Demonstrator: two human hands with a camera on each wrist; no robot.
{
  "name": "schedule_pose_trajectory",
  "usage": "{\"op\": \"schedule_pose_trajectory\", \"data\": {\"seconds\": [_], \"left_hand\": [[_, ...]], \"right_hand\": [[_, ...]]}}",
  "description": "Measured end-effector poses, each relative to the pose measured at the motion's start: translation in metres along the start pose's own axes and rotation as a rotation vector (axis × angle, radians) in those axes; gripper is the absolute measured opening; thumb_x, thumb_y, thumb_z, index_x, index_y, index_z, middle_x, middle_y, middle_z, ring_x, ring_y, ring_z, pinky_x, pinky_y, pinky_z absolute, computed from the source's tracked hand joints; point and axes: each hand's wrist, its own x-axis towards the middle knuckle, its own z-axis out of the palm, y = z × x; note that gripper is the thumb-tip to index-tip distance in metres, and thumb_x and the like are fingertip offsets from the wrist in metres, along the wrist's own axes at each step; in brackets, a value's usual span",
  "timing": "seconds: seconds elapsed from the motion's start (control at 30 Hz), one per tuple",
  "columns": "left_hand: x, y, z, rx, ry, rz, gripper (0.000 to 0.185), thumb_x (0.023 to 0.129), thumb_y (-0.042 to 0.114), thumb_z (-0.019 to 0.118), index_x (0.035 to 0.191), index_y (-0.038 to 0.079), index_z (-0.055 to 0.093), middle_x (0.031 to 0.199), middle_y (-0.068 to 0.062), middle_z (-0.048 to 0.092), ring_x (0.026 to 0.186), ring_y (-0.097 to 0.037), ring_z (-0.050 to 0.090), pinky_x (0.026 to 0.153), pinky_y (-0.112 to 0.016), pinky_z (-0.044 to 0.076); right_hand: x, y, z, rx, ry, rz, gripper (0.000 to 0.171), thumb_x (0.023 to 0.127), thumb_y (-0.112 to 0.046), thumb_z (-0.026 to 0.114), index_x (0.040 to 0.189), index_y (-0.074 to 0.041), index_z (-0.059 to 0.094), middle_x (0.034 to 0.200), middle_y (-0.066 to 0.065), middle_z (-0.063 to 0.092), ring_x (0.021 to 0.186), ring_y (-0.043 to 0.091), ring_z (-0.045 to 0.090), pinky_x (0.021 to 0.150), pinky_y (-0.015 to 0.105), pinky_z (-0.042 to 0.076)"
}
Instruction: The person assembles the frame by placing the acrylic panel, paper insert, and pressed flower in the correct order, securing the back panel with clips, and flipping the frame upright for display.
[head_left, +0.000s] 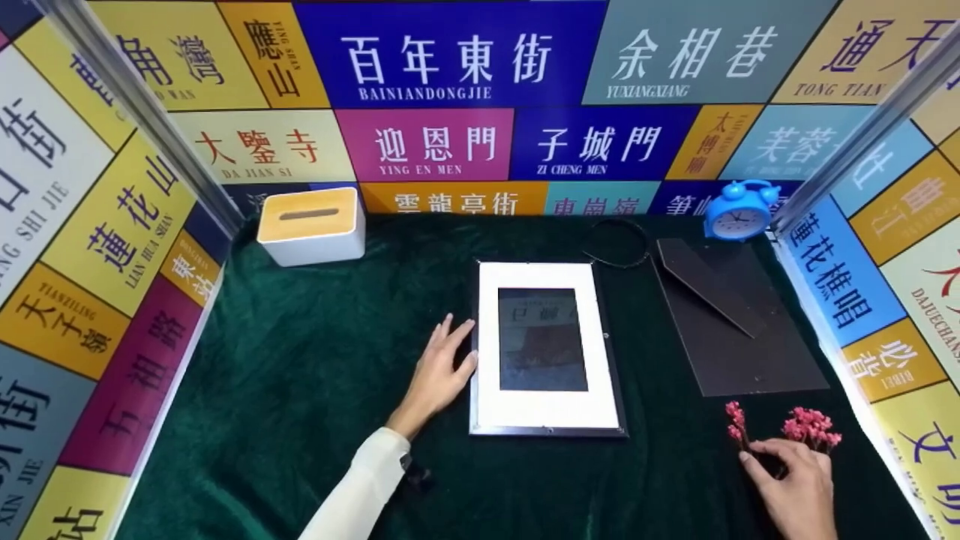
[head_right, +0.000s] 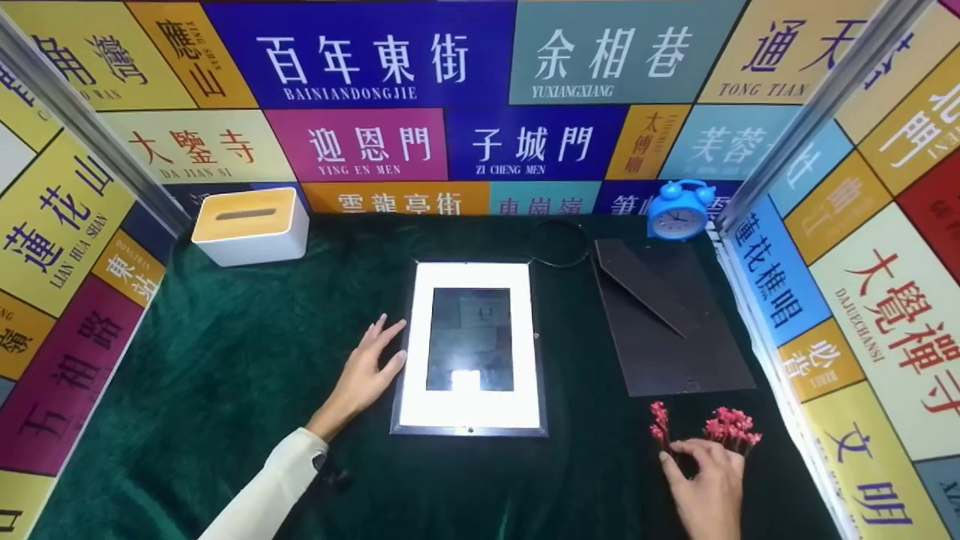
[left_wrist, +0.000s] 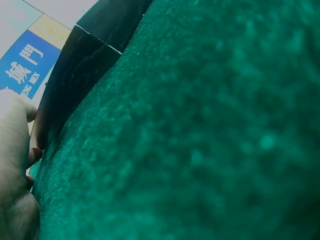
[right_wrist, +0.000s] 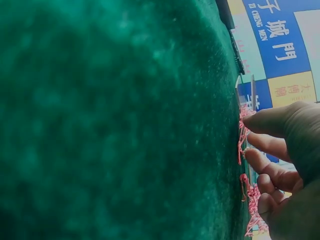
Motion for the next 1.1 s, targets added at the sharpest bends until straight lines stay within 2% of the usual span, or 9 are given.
{"op": "schedule_pose_trajectory", "data": {"seconds": [0.23, 0.47, 0.7, 0.8, 0.97, 1.03, 1.1], "left_hand": [[-0.003, -0.002, 0.0, 0.001, -0.003, -0.002, 0.057, 0.11, 0.032, 0.063, 0.165, 0.019, 0.053, 0.177, -0.019, 0.033, 0.163, -0.048, 0.028, 0.127, -0.071, 0.029], [-0.004, -0.002, 0.0, 0.013, 0.01, 0.008, 0.057, 0.109, 0.031, 0.064, 0.164, 0.018, 0.054, 0.176, -0.02, 0.035, 0.163, -0.048, 0.03, 0.127, -0.07, 0.03], [0.001, 0.0, 0.002, 0.011, 0.025, 0.02, 0.057, 0.108, 0.031, 0.066, 0.163, 0.017, 0.056, 0.175, -0.022, 0.037, 0.162, -0.048, 0.031, 0.127, -0.068, 0.031], [0.0, 0.0, 0.002, 0.009, 0.019, 0.016, 0.057, 0.109, 0.031, 0.065, 0.163, 0.017, 0.055, 0.175, -0.022, 0.036, 0.162, -0.048, 0.03, 0.127, -0.068, 0.03], [-0.001, 0.0, 0.001, 0.004, 0.023, 0.011, 0.056, 0.109, 0.03, 0.065, 0.163, 0.017, 0.055, 0.176, -0.021, 0.035, 0.163, -0.047, 0.029, 0.127, -0.069, 0.029], [-0.001, 0.0, 0.002, 0.002, 0.022, 0.011, 0.056, 0.11, 0.031, 0.064, 0.164, 0.018, 0.055, 0.176, -0.021, 0.035, 0.163, -0.047, 0.029, 0.128, -0.069, 0.029], [-0.001, 0.0, 0.002, 0.0, 0.018, 0.011, 0.057, 0.11, 0.031, 0.064, 0.164, 0.018, 0.055, 0.176, -0.021, 0.034, 0.163, -0.048, 0.029, 0.128, -0.069, 0.029]], "right_hand": [[-0.004, 0.006, 0.003, -0.035, -0.021, 0.052, 0.021, 0.09, -0.002, 0.087, 0.106, 0.01, 0.079, 0.116, 0.033, 0.069, 0.109, 0.043, 0.05, 0.09, 0.053, 0.034], [-0.002, 0.004, 0.002, -0.049, -0.005, 0.054, 0.012, 0.093, -0.002, 0.084, 0.098, 0.008, 0.08, 0.104, 0.028, 0.068, 0.102, 0.04, 0.049, 0.085, 0.05, 0.033], [0.006, -0.005, -0.005, -0.047, -0.039, 0.071, 0.012, 0.098, -0.005, 0.081, 0.103, 0.006, 0.08, 0.11, 0.027, 0.07, 0.102, 0.037, 0.051, 0.084, 0.047, 0.035], [0.007, -0.011, -0.005, -0.015, 0.011, 0.03, 0.009, 0.096, -0.005, 0.084, 0.101, 0.002, 0.081, 0.108, 0.024, 0.073, 0.099, 0.027, 0.052, 0.085, 0.044, 0.037], [0.02, -0.028, 0.001, 0.071, 0.083, -0.049, 0.007, 0.092, -0.004, 0.088, 0.097, -0.004, 0.084, 0.103, 0.017, 0.077, 0.092, -0.003, 0.046, 0.085, 0.034, 0.037], [0.027, -0.036, 0.005, 0.107, 0.093, -0.063, 0.007, 0.092, -0.004, 0.089, 0.096, -0.005, 0.084, 0.101, 0.015, 0.077, 0.09, -0.008, 0.045, 0.083, 0.028, 0.038], [0.036, -0.042, 0.009, 0.14, 0.09, -0.073, 0.006, 0.093, -0.006, 0.089, 0.096, -0.007, 0.085, 0.099, 0.013, 0.077, 0.089, -0.008, 0.047, 0.081, 0.025, 0.038]]}}
